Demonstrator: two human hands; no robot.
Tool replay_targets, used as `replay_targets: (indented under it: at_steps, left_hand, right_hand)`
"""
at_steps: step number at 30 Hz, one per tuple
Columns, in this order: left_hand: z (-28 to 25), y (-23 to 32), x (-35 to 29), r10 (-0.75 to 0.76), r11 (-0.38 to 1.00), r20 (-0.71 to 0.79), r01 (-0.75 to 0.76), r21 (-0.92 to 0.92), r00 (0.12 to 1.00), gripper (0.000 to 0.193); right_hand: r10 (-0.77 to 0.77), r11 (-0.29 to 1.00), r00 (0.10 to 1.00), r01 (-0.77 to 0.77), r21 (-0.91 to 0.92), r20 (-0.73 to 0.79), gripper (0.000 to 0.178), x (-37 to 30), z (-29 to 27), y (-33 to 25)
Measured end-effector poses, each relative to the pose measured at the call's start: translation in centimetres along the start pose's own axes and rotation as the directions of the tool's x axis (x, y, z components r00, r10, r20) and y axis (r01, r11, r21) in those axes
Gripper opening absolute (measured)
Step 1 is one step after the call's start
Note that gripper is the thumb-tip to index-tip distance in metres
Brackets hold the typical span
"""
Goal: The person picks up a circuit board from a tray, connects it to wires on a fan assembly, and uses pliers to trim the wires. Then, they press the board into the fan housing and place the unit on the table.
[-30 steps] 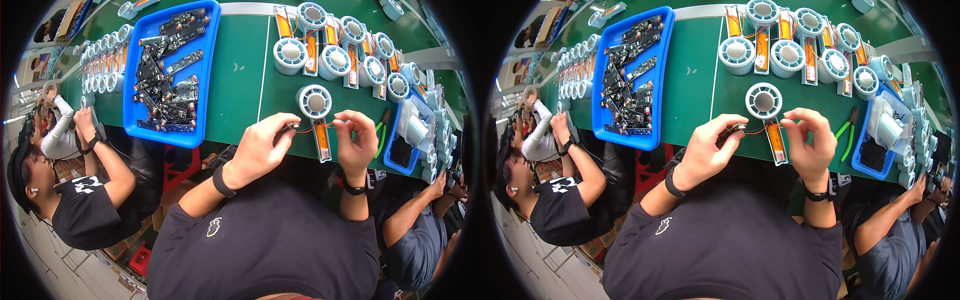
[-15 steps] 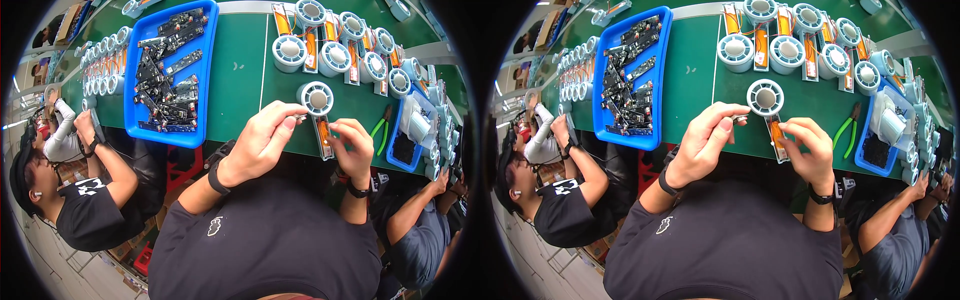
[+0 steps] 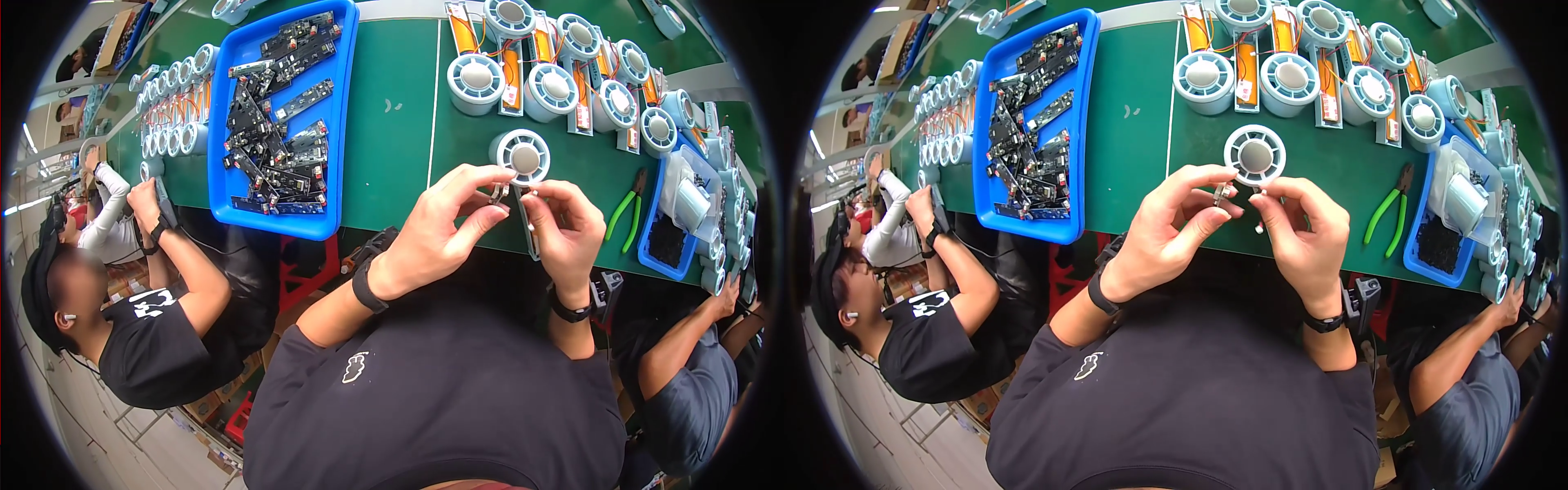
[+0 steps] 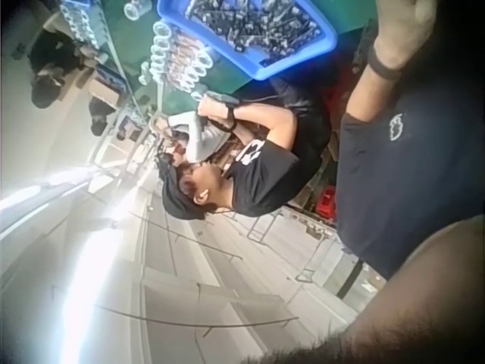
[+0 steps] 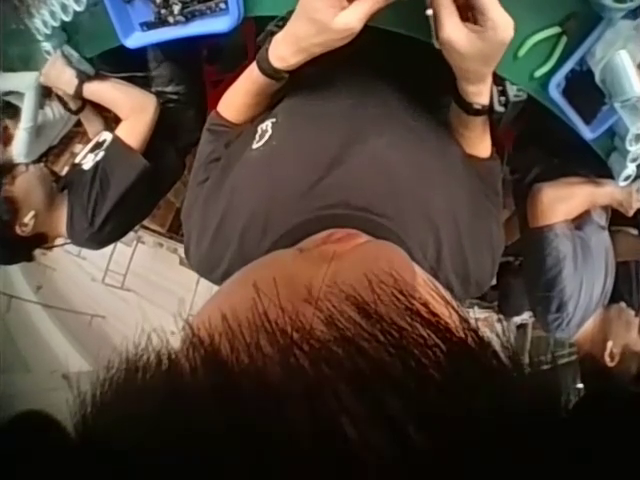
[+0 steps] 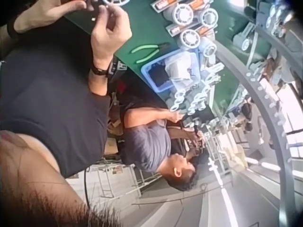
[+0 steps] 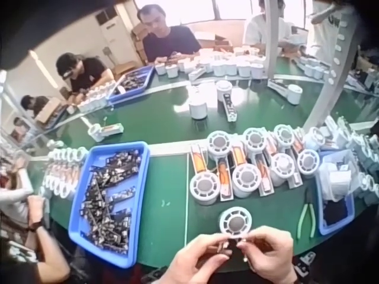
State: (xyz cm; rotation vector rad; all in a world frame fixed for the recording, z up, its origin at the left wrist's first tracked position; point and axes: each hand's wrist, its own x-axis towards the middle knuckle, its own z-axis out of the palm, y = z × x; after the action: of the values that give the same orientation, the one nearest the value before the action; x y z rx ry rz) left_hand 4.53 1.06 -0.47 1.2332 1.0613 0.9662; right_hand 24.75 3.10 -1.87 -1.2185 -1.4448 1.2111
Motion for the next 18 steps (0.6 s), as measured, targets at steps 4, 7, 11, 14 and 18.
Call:
replay_targets:
  at_steps: [4,7,11,14,18]
  left_hand:
    - [-0.1,-0.2,0.1,0.014,1.0,0.012,-0.014,-0.001,1.0,0.037]
    - [0.1,-0.5,0.1,-0.003,0.999,0.035,0.004,-0.039,0.999,0.037]
    - [0.3,-0.6,-0.1,-0.04,0.993,0.013,0.041,-0.107,0.999,0.035]
    - [0.3,-1.0,-0.3,0.073,0.996,-0.017,-0.072,0.056,0.997,0.031]
    - [-0.5,-0.4,-0.3,0.261,0.907,0.029,-0.256,0.333,0.965,0.028]
  right_hand:
    - [-0.329,0.901,0.942,0.333,-0.278,0.064,0.014,1.1,0.5,0.1]
    - [-0.505,0.761,0.854,0.509,-0.402,0.125,0.017,1.4,0.9,0.1]
    - [-0.569,0.637,0.8,0.574,-0.514,0.19,0.018,1.5,1.4,-0.5]
    - [-0.544,0.593,0.807,0.563,-0.575,0.229,0.018,1.6,1.4,-1.6]
    - [-0.488,0.549,0.809,0.576,-0.606,0.327,0.017,1.8,1.0,-1.9]
